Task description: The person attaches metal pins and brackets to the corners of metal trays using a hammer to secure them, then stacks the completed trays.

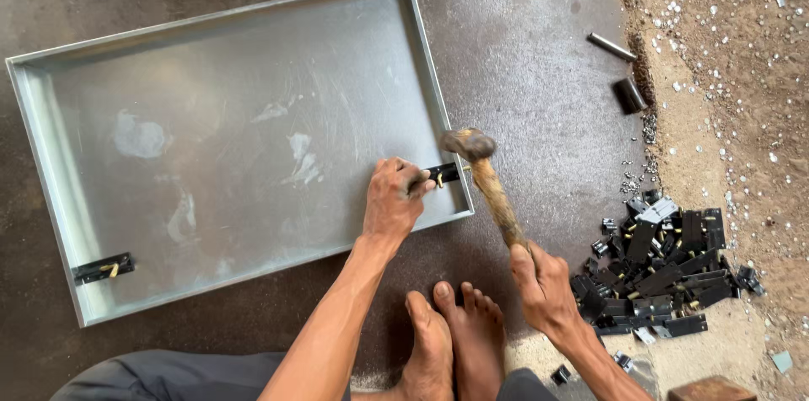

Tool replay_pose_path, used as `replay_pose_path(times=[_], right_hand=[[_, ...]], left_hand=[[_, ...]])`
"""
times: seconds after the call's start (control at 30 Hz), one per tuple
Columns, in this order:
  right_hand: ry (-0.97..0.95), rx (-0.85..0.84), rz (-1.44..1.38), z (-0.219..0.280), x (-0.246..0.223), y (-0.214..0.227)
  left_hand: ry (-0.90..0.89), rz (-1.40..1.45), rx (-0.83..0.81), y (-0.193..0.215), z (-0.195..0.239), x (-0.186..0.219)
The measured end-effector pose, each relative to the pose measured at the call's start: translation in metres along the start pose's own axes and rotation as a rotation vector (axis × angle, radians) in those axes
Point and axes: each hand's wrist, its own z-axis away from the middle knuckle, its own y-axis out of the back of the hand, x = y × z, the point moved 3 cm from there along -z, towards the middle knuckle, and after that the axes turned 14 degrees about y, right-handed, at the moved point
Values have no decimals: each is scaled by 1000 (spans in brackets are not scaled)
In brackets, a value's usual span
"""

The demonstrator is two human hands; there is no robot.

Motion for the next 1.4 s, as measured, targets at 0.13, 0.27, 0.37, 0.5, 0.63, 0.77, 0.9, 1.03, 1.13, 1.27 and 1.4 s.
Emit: replay_pose_path(times=[0.13, 0.27, 0.37, 0.5, 0.63, 0.77, 0.9, 1.03, 1.13, 1.27, 1.4], right_hand=[[-9, 30, -43, -3, -2, 6], [21, -8, 32, -6, -6, 8], [-88, -111, 96, -20, 0, 0], [-149, -19, -10, -3, -2, 16], [-259, 108, -3, 18, 24, 37], [-376, 146, 2, 44, 59, 35], [707, 429, 524, 71, 65, 23], [-480, 233, 60, 102, 147, 5], [-503, 173, 65, 111, 156, 14], [-415, 211, 33, 85, 118, 25], [-478, 118, 9, 64, 75, 42]], left_hand=[[-45, -2, 8, 4, -10, 1], [-12, -1, -14, 5, -10, 6], [-119, -45, 23, 8, -8, 14], [-99, -17, -32, 25, -10, 31], [-91, 107, 90, 26, -30, 66], [-453, 235, -105, -81, -113, 129], [-645, 27, -152, -214, -190, 187], [-584, -401, -164, -295, -242, 189], [-639, -466, -108, -275, -235, 183], [-258, 334, -299, -146, -186, 143], [-63, 407, -168, -16, -109, 83]])
